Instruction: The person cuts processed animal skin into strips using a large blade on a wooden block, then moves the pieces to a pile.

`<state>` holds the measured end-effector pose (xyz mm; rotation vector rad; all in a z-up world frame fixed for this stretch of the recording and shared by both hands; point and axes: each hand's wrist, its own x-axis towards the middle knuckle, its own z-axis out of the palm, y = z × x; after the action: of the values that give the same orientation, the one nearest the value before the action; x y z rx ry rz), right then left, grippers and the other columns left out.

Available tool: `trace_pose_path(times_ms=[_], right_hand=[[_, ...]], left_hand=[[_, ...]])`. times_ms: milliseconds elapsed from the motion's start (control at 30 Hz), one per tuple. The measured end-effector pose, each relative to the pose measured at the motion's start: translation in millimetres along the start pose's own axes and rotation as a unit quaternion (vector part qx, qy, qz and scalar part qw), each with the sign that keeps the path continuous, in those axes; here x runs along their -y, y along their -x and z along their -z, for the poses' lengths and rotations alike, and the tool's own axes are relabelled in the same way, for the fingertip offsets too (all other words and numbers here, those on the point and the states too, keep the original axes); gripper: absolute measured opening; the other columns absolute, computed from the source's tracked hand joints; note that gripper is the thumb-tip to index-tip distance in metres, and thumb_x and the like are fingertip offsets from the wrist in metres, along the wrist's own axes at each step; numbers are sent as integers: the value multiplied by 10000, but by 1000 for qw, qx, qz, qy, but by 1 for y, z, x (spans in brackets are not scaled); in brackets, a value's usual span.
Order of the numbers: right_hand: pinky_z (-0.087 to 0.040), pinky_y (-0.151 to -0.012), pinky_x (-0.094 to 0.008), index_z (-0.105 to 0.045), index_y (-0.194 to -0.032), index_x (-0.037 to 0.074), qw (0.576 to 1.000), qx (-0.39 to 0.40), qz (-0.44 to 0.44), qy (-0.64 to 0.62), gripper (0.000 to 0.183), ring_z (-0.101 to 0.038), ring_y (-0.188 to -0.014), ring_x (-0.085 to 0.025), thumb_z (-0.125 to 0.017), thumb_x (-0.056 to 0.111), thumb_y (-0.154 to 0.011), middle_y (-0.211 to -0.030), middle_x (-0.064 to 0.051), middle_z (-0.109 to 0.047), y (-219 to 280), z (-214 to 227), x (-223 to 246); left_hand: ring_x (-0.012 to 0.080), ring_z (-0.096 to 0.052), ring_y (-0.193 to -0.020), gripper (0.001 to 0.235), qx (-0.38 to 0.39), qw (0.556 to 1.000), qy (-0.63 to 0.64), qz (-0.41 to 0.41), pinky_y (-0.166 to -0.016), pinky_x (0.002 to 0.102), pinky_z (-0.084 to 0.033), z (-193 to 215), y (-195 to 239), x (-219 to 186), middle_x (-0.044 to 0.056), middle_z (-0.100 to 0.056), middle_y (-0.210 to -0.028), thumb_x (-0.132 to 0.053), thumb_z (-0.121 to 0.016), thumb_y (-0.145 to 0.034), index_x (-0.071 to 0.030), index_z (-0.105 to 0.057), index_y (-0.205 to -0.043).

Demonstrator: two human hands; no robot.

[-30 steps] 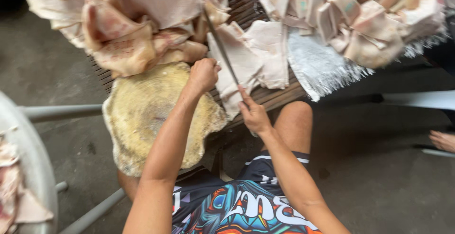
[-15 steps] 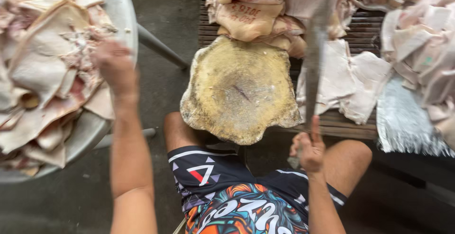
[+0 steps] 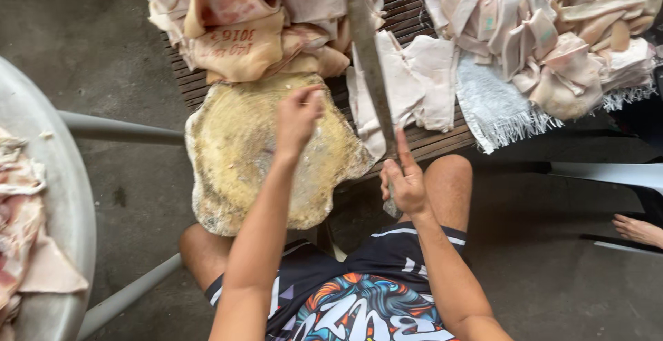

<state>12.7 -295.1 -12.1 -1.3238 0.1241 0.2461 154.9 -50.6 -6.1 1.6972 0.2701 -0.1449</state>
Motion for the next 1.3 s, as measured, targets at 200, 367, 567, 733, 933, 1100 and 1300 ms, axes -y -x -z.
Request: trace_pose_path(times_ms=[200, 367, 567, 733, 933, 1100, 1300], right_hand=[[-486, -447, -288, -109, -1677, 282, 992, -67, -3, -109, 816, -475, -490, -109, -525, 74, -1007, -708, -23, -482, -4, 68, -14], [-502, -465, -307, -105, -1675, 314, 980, -82, -3, -180, 796, -487, -490, -127, -520, 106, -1028, -714, -39, -479, -2, 98, -20], [-511, -476, -321, -81, -1665, 354, 973, -61, 15, -224, 787, -479, -487, -135, -503, 124, -1042, -722, -44, -468, -22, 97, -16], [-499, -481, -327, -110, -1675, 371, 974, -25, 8, -223, 796, -466, -484, -138, -508, 107, -1039, -717, -50, -461, -1, 91, -23], [-508, -487, -329, -148, -1651, 412, 963, 66, -15, -260, 796, -475, -486, -139, -521, 93, -1025, -721, -52, -466, 14, 78, -25], [-501, -453, -314, -223, -1637, 354, 971, 104, -102, -192, 748, -492, -465, -138, -535, 89, -1011, -691, -58, -493, 30, 45, -32], [-473, -433, -285, -282, -1644, 301, 979, 119, -165, -13, 684, -475, -470, -115, -538, 137, -1031, -661, -40, -488, 32, -4, -45]], left_hand=[[418, -636, -1104, 645, 88, 909, -381, 142, -953, 459, -539, -144, -47, 16, 324, -597, -1227, -447, -852, -815, 78, -697, -1156], [406, -705, -1006, 694, 6, 932, -321, 168, -911, 454, -559, -159, -49, 39, 288, -690, -1091, -347, -901, -691, 94, -627, -1152], [297, -700, -819, 278, 47, 993, -27, 105, -737, 402, -570, -169, -66, 31, 186, -740, -925, -90, -708, -805, 81, -717, -1024], [203, -665, -646, 282, 118, 953, 247, 134, -552, 345, -563, -119, -45, -16, 105, -696, -826, 1, -584, -849, 79, -641, -1114], [124, -672, -799, 399, 185, 958, 185, 118, -686, 246, -566, 53, 48, -44, 52, -704, -989, -1, -667, -829, 41, -633, -1224], [244, -692, -972, 491, -37, 902, 359, 235, -780, 405, -544, 153, 115, 11, 130, -725, -1087, -289, -643, -931, 24, -601, -1306], [284, -615, -1183, 489, -129, 850, 487, 155, -1015, 496, -488, 149, 132, 102, 94, -691, -1246, -166, -624, -909, -57, -534, -1377]])
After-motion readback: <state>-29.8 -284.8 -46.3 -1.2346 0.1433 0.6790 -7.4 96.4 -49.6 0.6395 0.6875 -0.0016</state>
